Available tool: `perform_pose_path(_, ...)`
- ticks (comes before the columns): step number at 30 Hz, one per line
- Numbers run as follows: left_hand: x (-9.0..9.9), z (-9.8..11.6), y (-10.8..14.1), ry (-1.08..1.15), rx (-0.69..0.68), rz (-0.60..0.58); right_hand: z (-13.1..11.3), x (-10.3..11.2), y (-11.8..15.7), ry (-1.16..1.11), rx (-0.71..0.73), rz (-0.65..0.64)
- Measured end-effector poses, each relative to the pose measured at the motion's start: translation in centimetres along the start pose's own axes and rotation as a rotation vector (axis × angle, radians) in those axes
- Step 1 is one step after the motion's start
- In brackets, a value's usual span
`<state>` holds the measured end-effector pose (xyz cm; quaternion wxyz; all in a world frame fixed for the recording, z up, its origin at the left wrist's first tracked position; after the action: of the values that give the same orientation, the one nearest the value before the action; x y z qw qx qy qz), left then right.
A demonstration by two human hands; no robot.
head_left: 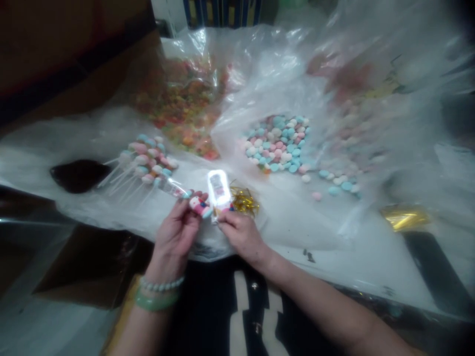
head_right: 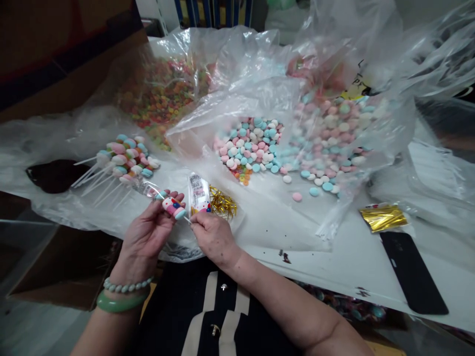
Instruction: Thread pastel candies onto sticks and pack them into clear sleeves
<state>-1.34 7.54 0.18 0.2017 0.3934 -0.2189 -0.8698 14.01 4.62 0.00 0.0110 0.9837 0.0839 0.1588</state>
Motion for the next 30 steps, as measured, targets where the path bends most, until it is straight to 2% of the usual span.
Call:
perform_pose_path(3, 0.0, -0.4, 0.1, -0.001, -0.038, -0.026, 0.2, 0.1, -0.2, -0.045, -0.015, -0.005)
perform_pose_path(6, -0.1, -0.8, 0.1, -0.094, -0.071, -0.106, 0.6, 0.3, -0.4, -0.153, -0.088, -0.034)
perform_pose_path(10, -0.2, -2.0, 0.3, -0.231, -0.035, -0.174, 1.1, 0.2, -0.7, -0.340, -0.196, -0.067)
perform_pose_path(15, -0.6, -3.7, 0.7, -0.197, 0.007, -0.213, 1.1, -0.3, -1.1, -0.399, -0.217, 0.011)
perform_pose_path(18, -0.5, -3.8, 0.9, -0.214, 0.013, -0.213, 1.0, -0.1, -1.1, -0.291, -0.164, 0.051)
perform_pose_path(22, 0.2, -2.8, 0.7, -0.351, -0.028, -0.217, 1.0, 0.7, -0.7, -0.134, -0.084, -0.002)
perform_pose_path(26, 0.4, -2.8, 0.7, -0.383, -0.031, -0.253, 0.9, 1.2, -0.5, -0.080, -0.040, 0.088)
perform_pose_path(30, 0.0, -3.7, 1.2, -0.261, 0.119, -0.281, -0.4, 0.8, -0.5, 0.042, 0.236, 0.143)
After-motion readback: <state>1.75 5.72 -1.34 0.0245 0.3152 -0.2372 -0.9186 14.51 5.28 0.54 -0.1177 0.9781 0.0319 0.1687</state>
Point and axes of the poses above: each hand's wrist, its own y-axis away from the middle knuckle, its own x-axis out of the back of the hand, z = x × y, the point moved 4 cm from there along -y, towards the middle knuckle, and after that the axes turned 3 degrees about -x, right-handed, at the moved point
